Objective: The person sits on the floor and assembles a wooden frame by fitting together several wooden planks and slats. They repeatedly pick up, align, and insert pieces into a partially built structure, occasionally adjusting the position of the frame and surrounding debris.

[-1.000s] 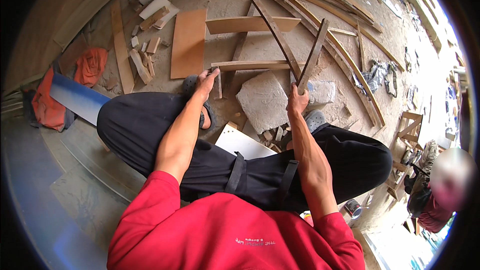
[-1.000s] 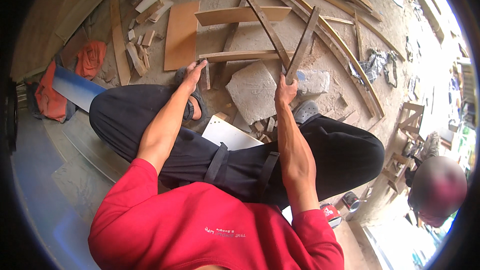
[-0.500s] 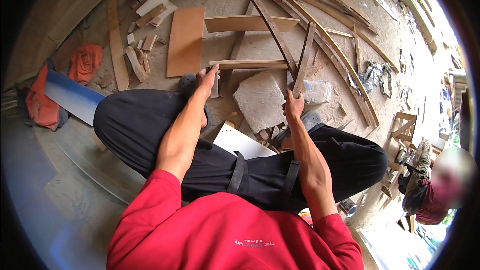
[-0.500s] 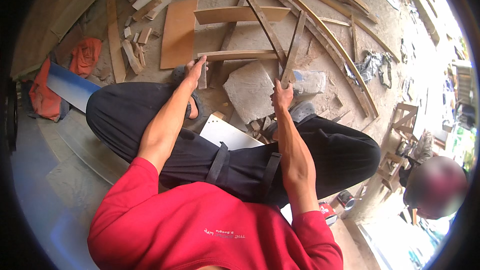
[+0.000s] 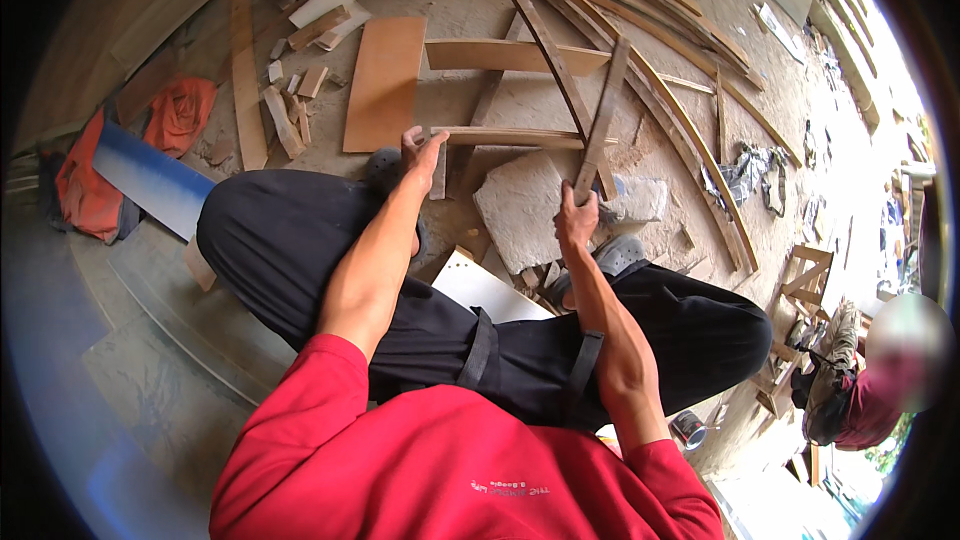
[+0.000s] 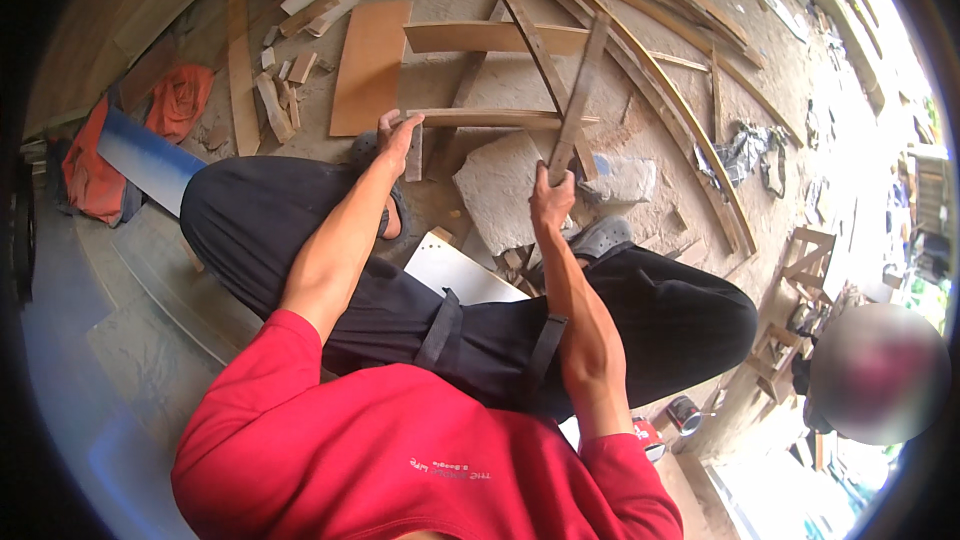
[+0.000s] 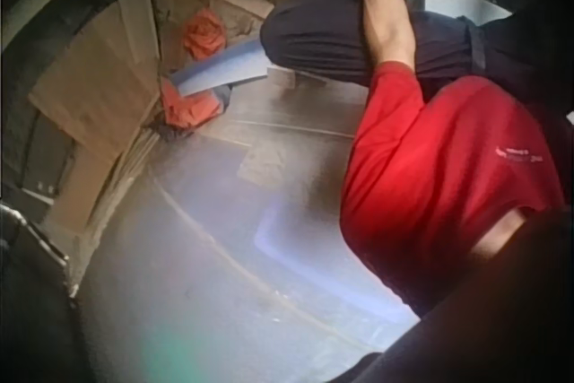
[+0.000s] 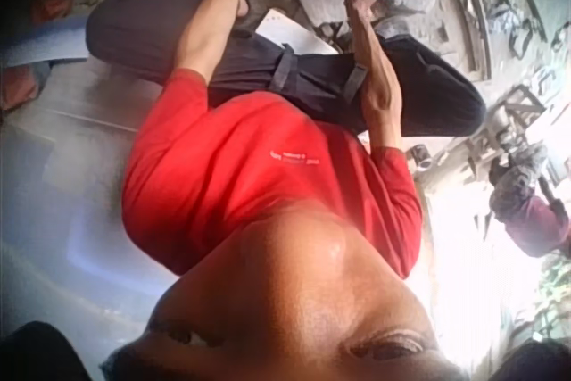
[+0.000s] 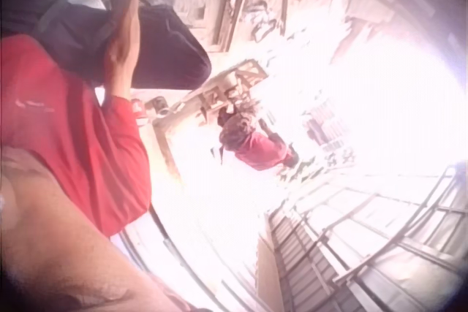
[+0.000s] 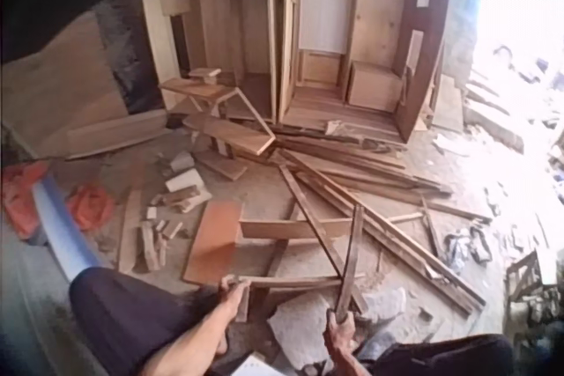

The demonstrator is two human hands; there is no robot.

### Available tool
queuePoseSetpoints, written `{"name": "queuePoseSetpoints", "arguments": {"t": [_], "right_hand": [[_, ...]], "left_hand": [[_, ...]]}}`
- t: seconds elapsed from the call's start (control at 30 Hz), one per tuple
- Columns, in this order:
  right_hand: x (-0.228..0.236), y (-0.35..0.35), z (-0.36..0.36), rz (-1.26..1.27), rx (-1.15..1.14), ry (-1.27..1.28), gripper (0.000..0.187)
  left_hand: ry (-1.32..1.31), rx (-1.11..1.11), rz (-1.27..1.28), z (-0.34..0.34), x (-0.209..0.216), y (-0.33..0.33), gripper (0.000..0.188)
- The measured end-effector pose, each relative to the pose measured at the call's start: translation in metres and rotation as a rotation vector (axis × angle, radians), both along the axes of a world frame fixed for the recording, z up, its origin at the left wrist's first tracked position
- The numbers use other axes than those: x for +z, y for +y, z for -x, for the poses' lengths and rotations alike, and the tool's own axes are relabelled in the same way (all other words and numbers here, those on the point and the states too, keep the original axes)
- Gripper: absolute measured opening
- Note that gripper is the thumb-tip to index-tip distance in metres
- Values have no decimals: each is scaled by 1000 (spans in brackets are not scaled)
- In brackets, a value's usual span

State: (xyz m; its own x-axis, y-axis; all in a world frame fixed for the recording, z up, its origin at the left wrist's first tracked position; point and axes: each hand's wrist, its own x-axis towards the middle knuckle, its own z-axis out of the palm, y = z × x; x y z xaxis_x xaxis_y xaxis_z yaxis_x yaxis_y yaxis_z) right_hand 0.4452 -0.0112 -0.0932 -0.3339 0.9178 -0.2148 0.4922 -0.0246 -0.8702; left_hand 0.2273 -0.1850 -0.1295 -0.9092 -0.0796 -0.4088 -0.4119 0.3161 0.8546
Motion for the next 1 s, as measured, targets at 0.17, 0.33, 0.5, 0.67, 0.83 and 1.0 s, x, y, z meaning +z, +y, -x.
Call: {"name": "queuePoseSetpoints", "arguments": {"t": [0.17, 0.33, 0.5, 0.67, 0.83, 1.0], "right_hand": [[-1, -33, 46, -60, 310, -39, 43], [3, -85, 85, -10, 402, -45, 49], [10, -125, 93, 149, 468, -102, 50], [-1, -132, 92, 141, 551, -92, 49], [-6, -143, 94, 251, 636, -43, 49], [8, -141, 95, 130, 679, -185, 53]], "left_hand": [[-13, -158, -255, 9, 6, -1, 46], [-81, -163, -141, 15, 15, 1, 46], [58, -132, -206, 15, 31, 12, 51], [-7, -270, -306, 19, 47, 10, 41], [-14, -324, -335, 24, 37, 3, 38], [-32, -350, -305, 29, 37, -4, 39]]}}
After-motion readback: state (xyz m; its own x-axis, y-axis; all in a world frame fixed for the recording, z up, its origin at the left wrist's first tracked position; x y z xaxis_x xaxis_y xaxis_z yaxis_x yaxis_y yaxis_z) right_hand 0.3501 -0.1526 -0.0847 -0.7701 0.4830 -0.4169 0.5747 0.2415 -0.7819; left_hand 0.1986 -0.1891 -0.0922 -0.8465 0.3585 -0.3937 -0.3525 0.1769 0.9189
